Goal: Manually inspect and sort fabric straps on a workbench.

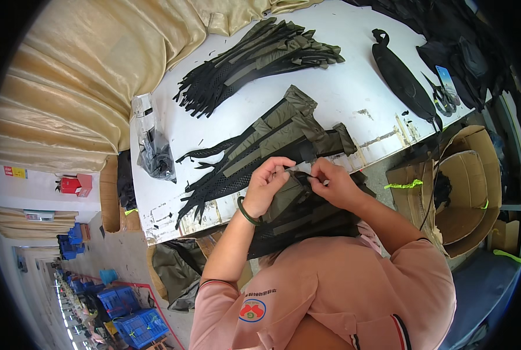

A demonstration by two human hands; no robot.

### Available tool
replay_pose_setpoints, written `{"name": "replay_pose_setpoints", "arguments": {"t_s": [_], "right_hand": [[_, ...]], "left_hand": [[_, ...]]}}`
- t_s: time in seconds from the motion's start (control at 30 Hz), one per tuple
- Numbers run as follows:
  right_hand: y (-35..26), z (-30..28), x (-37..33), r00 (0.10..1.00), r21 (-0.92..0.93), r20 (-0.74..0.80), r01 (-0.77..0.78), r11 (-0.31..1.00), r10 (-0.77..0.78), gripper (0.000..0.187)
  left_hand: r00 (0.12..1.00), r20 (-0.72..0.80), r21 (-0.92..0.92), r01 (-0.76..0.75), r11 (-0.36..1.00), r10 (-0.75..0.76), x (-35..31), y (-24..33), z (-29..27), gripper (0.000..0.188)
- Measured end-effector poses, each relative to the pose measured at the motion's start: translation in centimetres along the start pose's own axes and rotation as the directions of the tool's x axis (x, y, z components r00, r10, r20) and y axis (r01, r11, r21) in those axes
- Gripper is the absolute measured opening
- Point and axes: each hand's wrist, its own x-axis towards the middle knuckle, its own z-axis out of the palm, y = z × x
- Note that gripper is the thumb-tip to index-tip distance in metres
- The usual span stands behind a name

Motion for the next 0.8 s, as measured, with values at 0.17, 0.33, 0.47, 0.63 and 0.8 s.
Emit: {"name": "replay_pose_setpoints", "arguments": {"t_s": [0.17, 0.33, 0.47, 0.63, 0.8], "right_hand": [[-0.3, 0.7, 0.2, 0.994, 0.261, -0.113, 0.042, 0.965, -0.013, 0.013], [-1.4, 0.0, 0.8, 0.940, 0.714, 0.102, -0.297, 0.634, 0.325, 0.023], [-1.7, 0.5, 0.4, 0.963, -0.011, -0.226, 0.150, 0.989, -0.149, 0.017], [2.5, -2.9, 2.1, 0.906, 0.135, -0.408, -0.060, 0.989, 0.111, 0.015], [-0.6, -2.9, 1.3, 0.938, 0.463, 0.070, -0.332, 0.822, 0.340, 0.019]], "left_hand": [[0.984, -0.028, 0.093, 0.176, 0.980, -0.174, 0.1, -1.0, -0.2, 0.018], [0.959, -0.256, 0.033, 0.135, 0.990, -0.122, 1.0, 0.0, 1.6, 0.017], [0.959, -0.254, 0.034, 0.138, 0.990, -0.125, 1.0, -1.0, 1.8, 0.018], [0.950, -0.252, -0.114, 0.161, 0.980, -0.185, 0.5, -1.3, 1.8, 0.022], [0.943, -0.265, -0.207, 0.148, 0.967, -0.201, 0.4, -1.4, 1.2, 0.024]]}}
